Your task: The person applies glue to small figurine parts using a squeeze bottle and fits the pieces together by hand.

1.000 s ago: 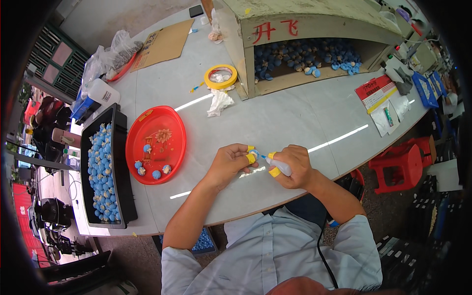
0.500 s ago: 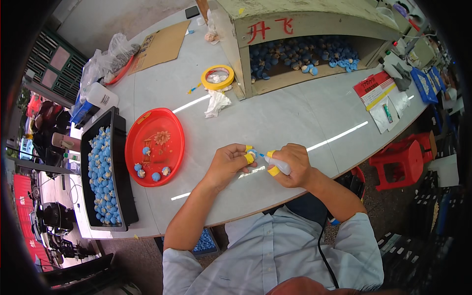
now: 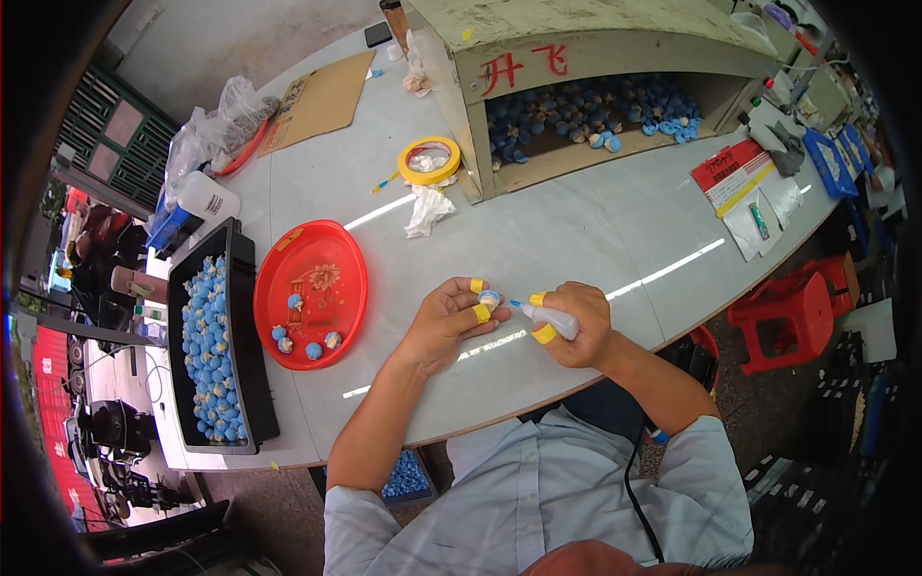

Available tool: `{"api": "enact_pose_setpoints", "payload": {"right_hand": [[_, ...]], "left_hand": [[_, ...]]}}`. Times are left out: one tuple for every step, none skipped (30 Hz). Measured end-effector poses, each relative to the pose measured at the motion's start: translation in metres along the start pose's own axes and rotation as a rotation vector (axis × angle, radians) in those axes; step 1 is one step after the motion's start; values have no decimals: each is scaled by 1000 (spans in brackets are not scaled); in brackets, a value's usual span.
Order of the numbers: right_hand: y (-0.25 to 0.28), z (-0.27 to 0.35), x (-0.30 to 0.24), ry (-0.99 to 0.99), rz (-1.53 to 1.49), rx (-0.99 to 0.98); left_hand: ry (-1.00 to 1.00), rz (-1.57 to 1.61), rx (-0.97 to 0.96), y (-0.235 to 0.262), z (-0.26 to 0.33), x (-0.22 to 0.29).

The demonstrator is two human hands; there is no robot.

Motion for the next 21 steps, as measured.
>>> {"api": "enact_pose_setpoints", "payload": {"right_hand": [[0, 0, 0, 3, 3, 2], [1, 0, 0, 4, 2, 3], [1, 1, 0, -3, 10, -10], [0, 1, 1, -10, 18, -25], [1, 2, 1, -9, 17, -25], [0, 3, 3, -33, 20, -38], [-1, 3, 5, -57, 22, -52], [-2, 2, 5, -57, 21, -53], [-1, 1, 3, -42, 15, -39], [0, 1, 2, -26, 8, -25], [-1, 1, 2, -26, 6, -28], [-1, 2, 2, -25, -8, -39], [-2, 2, 2, -23, -23, -51], [-3, 2, 2, -22, -24, -53], [-3, 3, 1, -13, -25, -48], [-4, 3, 1, -4, -26, -42], [-4, 2, 0, -4, -27, -43], [-5, 2, 1, -15, -27, -51], [-6, 1, 1, -27, -27, -57], [-6, 1, 2, -28, -28, -58], [-7, 2, 3, -29, -25, -64]], "left_hand": [[-12, 30, -12, -1, 0, 1], [-13, 28, -11, -1, -1, 0], [-6, 18, -27, -3, -1, -1], [0, 8, -44, -4, -1, -2], [-1, 7, -43, -3, -1, -3], [-6, -21, -65, -3, -2, -4], [-11, -48, -87, -4, -2, -5], [-11, -47, -86, -3, -2, -6], [-31, -14, -95, -4, -2, -5], [-51, 18, -103, -5, -2, -4], [-52, 20, -101, -6, -2, -4], [-68, 11, -103, -6, -2, -1], [-84, 2, -105, -7, -2, 0], [-86, 3, -103, -7, -2, 0], [-91, 6, -113, -7, -2, 0], [-97, 9, -124, -8, -2, 1], [-97, 10, -122, -8, -2, 1], [-96, 2, -119, -8, -2, 1], [-95, -6, -117, -8, -2, 1], [-94, -6, -116, -7, -2, 1], [-93, 1, -119, -7, -2, 1]]}}
Point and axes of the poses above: each hand's wrist, its own z-axis away from the middle knuckle, its own y-axis out of the back of the hand, x = y × z, the point moved 9 cm from there along -z, towards the middle knuckle, and after that the axes turned 5 degrees about -y, right-handed, at the moved point
